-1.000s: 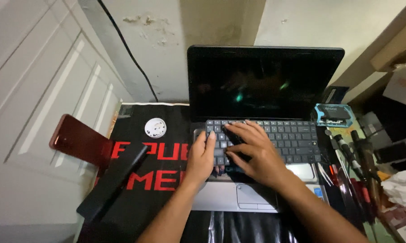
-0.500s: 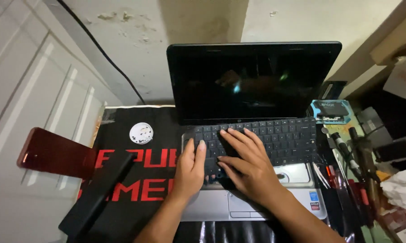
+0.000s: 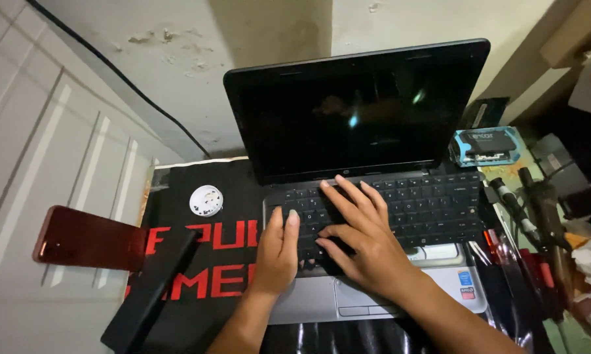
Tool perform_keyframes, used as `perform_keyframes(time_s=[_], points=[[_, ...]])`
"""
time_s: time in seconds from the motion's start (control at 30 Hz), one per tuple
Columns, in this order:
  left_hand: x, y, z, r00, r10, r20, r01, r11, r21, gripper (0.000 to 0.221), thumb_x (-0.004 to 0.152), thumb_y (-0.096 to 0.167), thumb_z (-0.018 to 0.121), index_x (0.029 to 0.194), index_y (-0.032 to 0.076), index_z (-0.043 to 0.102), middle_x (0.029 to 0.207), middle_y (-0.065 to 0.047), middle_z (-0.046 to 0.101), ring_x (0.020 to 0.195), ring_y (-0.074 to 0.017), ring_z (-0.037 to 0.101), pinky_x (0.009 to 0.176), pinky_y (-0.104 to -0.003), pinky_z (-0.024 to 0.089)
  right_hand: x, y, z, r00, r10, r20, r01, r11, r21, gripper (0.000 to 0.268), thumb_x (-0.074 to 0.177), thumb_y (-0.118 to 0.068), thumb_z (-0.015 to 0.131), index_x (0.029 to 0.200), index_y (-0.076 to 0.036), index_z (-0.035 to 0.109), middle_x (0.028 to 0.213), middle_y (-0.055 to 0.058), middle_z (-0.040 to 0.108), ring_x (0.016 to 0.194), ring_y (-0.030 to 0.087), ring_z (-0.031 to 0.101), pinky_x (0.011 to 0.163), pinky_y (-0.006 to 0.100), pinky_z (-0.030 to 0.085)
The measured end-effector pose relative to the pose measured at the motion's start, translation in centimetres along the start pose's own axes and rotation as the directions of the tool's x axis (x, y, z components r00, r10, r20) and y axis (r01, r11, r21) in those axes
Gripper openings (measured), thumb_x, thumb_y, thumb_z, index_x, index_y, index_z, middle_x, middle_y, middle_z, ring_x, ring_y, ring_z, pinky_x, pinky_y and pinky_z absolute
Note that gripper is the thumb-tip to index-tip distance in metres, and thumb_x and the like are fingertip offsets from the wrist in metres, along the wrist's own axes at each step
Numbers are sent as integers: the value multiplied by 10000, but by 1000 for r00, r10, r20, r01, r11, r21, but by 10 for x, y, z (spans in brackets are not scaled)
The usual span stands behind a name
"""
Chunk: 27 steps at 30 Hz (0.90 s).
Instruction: Removing individual keycaps from a laptop keyboard using fingers to pry them off.
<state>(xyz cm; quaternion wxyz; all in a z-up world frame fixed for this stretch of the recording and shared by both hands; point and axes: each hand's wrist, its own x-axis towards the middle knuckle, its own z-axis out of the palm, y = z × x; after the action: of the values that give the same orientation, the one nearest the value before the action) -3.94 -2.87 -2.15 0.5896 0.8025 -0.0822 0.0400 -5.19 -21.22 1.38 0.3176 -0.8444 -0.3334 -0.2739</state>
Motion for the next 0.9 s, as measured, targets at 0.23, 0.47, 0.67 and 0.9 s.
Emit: perform_keyframes(time_s=[0.23,0.47,0.67,0.9], points=[[-1,-6,1,999,-9,-50,9,1000,-14,273,1080,284,407,884,113,489,714,7,507,658,-142,473,649,-357,403,-5,0,5,995,95,37,-97,992,75,123,925,-144,742,988,-100,645,1611,243,344,1530,479,273,1227,628,191],[-1,-2,0,999,16,-28,-16,1000,-2,284,1078,306,395,917,102,509,776,-10,548,719,-159,512,698,-358,425,-5,-1,6,986,164,21,-165,975,150,63,942,-136,710,938,-102,658,1630,221,320,1551,451,237,1236,645,164],[0,-7,0,1000,-15,-15,15,1000,23,280,1079,306,399,904,115,505,751,14,527,694,-141,498,679,-347,421,-4,0,6,983,182,35,-185,971,151,64,948,-137,685,902,-102,656,1625,222,331,1547,462,240,1236,641,154],[2,-11,1,1000,23,-5,-23,999,40,269,1074,299,387,953,103,526,807,-22,590,731,-166,548,699,-364,443,-3,0,5,985,168,34,-171,973,156,57,956,-139,680,916,-108,653,1633,224,315,1551,459,234,1240,627,155]])
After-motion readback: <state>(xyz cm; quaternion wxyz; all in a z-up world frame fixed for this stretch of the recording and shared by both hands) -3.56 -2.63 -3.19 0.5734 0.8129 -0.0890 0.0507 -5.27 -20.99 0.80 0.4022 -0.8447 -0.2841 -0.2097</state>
